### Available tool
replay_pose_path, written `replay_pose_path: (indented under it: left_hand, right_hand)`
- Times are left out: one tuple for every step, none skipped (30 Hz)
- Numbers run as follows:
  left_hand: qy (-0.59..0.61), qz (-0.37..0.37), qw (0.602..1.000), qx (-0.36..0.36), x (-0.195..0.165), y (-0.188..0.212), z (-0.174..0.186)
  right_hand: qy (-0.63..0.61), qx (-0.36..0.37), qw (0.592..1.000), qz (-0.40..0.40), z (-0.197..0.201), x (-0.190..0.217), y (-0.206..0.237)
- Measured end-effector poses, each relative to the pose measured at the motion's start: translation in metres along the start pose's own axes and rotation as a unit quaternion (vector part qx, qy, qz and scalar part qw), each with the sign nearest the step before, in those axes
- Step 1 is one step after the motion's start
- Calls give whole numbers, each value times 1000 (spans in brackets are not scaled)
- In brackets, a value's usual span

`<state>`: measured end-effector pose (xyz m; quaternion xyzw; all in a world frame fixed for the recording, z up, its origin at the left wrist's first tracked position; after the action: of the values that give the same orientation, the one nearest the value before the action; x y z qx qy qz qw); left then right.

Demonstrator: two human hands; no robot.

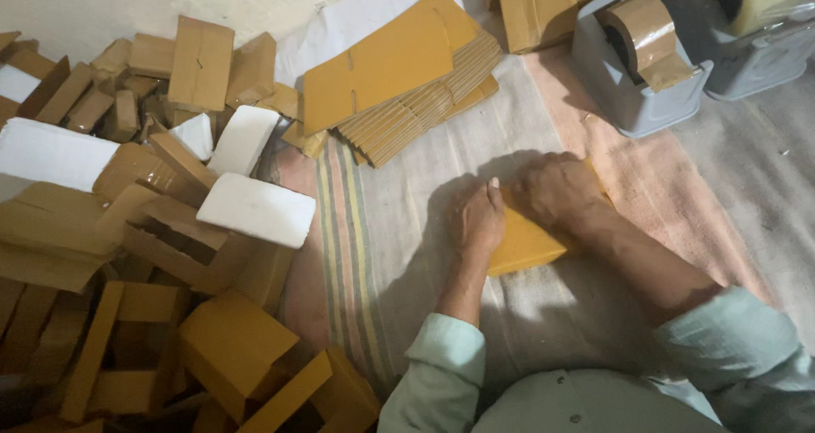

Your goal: The person assembles small cardboard boxes by folding flat sheets into rectangular shapes and pressing the edges to form creases. They repeatedly pick up flat sheets, fold them, and place the finished boxes aside.

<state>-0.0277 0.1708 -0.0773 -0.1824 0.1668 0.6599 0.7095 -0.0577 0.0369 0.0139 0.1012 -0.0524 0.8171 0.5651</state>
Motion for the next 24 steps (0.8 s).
replay_pose_path:
  left_hand:
    - [-33,1,999,-10,-4,4,10]
    - [-66,1,998,-20,-10,8,20]
    - [-87,-9,996,-16,-19,10,27]
    - [-107,-19,994,-11,-28,13,32]
    - [-128,-28,991,-2,-36,18,35]
    - [-148,-45,987,-37,-47,24,37]
    - [-168,-62,981,-79,-60,28,37]
    - [-187,-79,971,-123,-69,29,39]
    - [-171,-73,977,-101,-70,29,36]
    - [-157,-64,983,-75,-69,28,32]
    - [-142,-55,987,-47,-66,27,28]
    - [-153,-59,986,-37,-63,25,28]
    - [-164,-62,984,-31,-59,21,29]
    - [-177,-66,982,-23,-54,18,30]
    - [-153,-47,987,-3,-47,17,32]
    - [-129,-29,991,16,-41,18,33]
    - [-106,-11,994,34,-36,19,34]
    - [-97,4,994,42,-33,22,36]
    - [-88,20,995,52,-32,28,35]
    - [-78,37,994,62,-31,34,34]
    - [-86,-1,995,45,-35,42,36]
    - [-93,-39,994,28,-39,51,37]
    - [-101,-77,992,12,-42,61,38]
    - [-118,-111,987,1,-44,70,40]
  right_hand:
    - [48,10,999,12,5,1,7]
    - [57,8,998,-4,9,0,12]
    - [66,5,998,-22,12,-1,16]
    - [75,4,996,-40,14,-3,18]
    - [82,13,996,-27,13,-1,19]
    - [90,23,996,-14,11,0,19]
    - [99,28,995,1,8,0,17]
    - [54,-5,998,-15,9,-3,14]
    - [9,-34,999,-29,10,-6,11]
    - [-38,-59,997,-43,9,-10,10]
    - [-27,-35,998,-43,4,-12,10]
    - [-13,-13,999,-43,0,-15,10]
    - [2,6,999,-42,-3,-18,11]
    - [-20,5,996,-84,-5,-24,13]
    - [-43,4,991,-126,-6,-31,16]
    - [-67,1,984,-167,-7,-36,20]
    - [-61,-20,983,-171,-6,-37,23]
    - [-56,-40,982,-177,-6,-37,27]
    - [-50,-58,980,-183,-6,-36,31]
    - [-78,-72,978,-178,-8,-34,36]
    - [-105,-88,976,-172,-9,-33,40]
    - [-131,-104,972,-166,-10,-32,45]
    - [-102,-95,981,-134,-11,-29,50]
    - [-73,-82,989,-100,-13,-26,56]
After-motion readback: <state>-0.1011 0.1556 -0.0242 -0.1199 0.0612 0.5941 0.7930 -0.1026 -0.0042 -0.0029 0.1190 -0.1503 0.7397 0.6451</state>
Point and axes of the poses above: each hand's wrist, its own y-axis away from the middle knuckle, its own z-axis out of the back of the hand, x = y × z, the point moved 5 cm from there along -y, towards the middle knuckle, and after that the axes turned 11 degrees about -y, right-handed, at the moved point
